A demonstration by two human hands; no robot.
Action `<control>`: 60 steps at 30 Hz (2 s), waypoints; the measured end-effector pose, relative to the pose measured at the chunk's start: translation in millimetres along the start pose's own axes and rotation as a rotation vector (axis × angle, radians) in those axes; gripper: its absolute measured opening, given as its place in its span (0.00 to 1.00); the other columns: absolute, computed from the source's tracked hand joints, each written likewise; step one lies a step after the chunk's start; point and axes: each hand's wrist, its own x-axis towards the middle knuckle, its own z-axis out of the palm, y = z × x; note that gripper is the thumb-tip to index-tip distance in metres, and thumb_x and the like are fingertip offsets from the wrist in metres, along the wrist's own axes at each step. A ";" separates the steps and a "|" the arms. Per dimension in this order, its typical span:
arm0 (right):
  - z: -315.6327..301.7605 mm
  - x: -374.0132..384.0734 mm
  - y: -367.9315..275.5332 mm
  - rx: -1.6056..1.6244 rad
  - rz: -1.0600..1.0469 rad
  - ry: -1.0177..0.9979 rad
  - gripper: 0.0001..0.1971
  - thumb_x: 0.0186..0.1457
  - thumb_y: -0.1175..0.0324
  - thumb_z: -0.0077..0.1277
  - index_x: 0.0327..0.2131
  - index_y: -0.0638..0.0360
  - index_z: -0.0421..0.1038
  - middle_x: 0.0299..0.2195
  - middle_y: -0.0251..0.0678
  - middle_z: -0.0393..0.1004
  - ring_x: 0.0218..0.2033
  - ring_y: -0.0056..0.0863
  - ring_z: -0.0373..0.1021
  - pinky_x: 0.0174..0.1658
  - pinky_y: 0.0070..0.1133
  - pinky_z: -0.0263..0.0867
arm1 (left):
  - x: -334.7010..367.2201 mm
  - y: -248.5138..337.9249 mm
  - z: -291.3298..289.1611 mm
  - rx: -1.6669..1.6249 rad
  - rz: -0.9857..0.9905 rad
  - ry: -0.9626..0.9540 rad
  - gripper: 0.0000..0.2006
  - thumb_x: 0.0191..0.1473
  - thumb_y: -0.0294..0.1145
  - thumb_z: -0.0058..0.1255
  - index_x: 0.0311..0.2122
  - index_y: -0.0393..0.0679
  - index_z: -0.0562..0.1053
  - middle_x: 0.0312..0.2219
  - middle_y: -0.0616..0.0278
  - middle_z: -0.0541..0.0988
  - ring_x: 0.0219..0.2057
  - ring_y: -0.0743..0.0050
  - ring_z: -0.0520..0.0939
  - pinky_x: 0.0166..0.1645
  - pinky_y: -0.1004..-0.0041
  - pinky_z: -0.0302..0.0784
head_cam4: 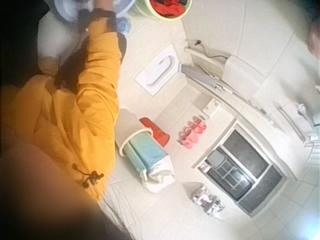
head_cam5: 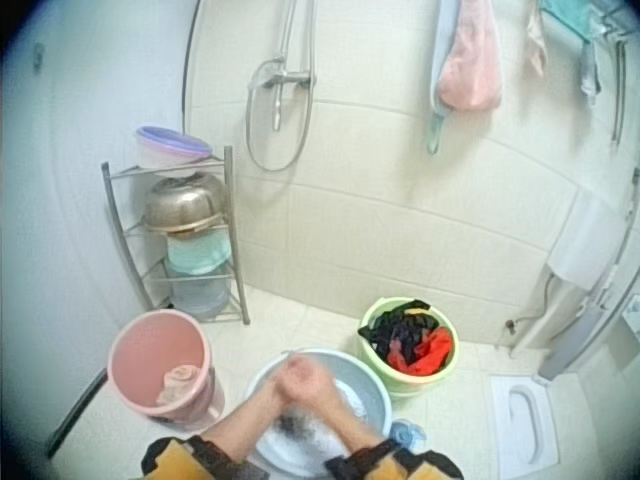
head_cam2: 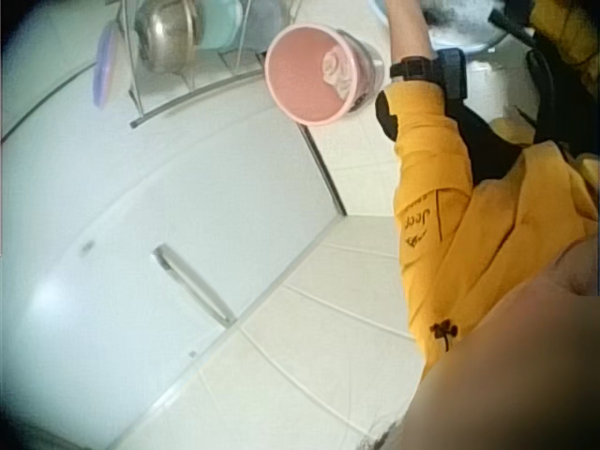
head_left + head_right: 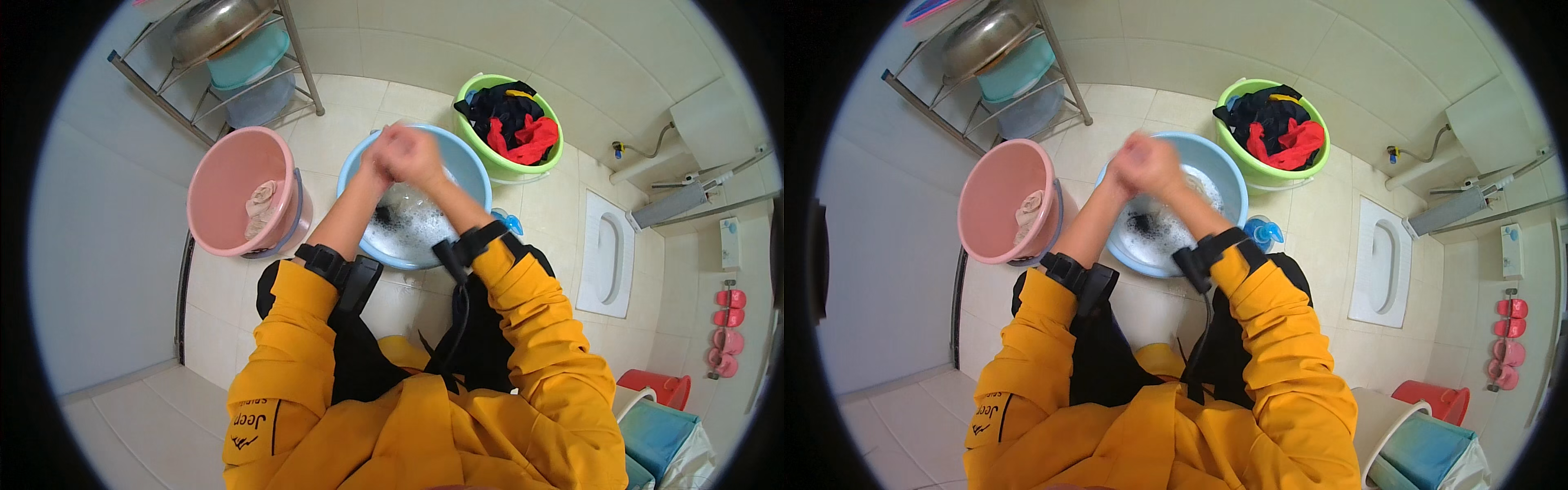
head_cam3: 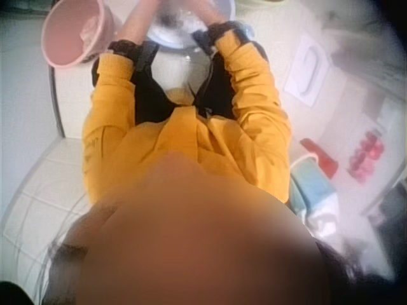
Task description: The person hand washes several small garments in a blue basin filled with soapy water. They scrub and rinse each item by hand, then place the washed pieces into a pink bucket beside the basin.
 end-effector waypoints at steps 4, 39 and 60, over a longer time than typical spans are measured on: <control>15.2 -8.6 -2.9 -0.436 -0.086 0.034 0.11 0.42 0.60 0.43 0.17 0.55 0.67 0.16 0.42 0.67 0.19 0.42 0.65 0.22 0.30 0.61 | -0.1 -29.1 -5.0 0.071 0.289 0.420 0.13 0.53 0.42 0.32 0.31 0.46 0.66 0.18 0.68 0.66 0.18 0.78 0.68 0.19 0.76 0.63; -24.3 14.8 -21.1 0.200 0.243 0.108 0.08 0.36 0.76 0.46 0.26 0.64 0.65 0.21 0.34 0.68 0.20 0.21 0.66 0.23 0.18 0.63 | -2.2 -6.3 40.2 0.502 0.151 0.835 0.11 0.50 0.34 0.41 0.39 0.42 0.64 0.33 0.63 0.72 0.33 0.73 0.74 0.35 0.73 0.72; -47.9 16.4 -23.5 0.052 0.507 -0.809 0.27 0.37 0.73 0.45 0.46 0.62 0.57 0.37 0.38 0.65 0.41 0.24 0.61 0.44 0.19 0.56 | 3.9 5.3 56.8 0.235 0.107 0.561 0.15 0.49 0.39 0.37 0.18 0.41 0.67 0.14 0.65 0.69 0.10 0.78 0.67 0.11 0.85 0.59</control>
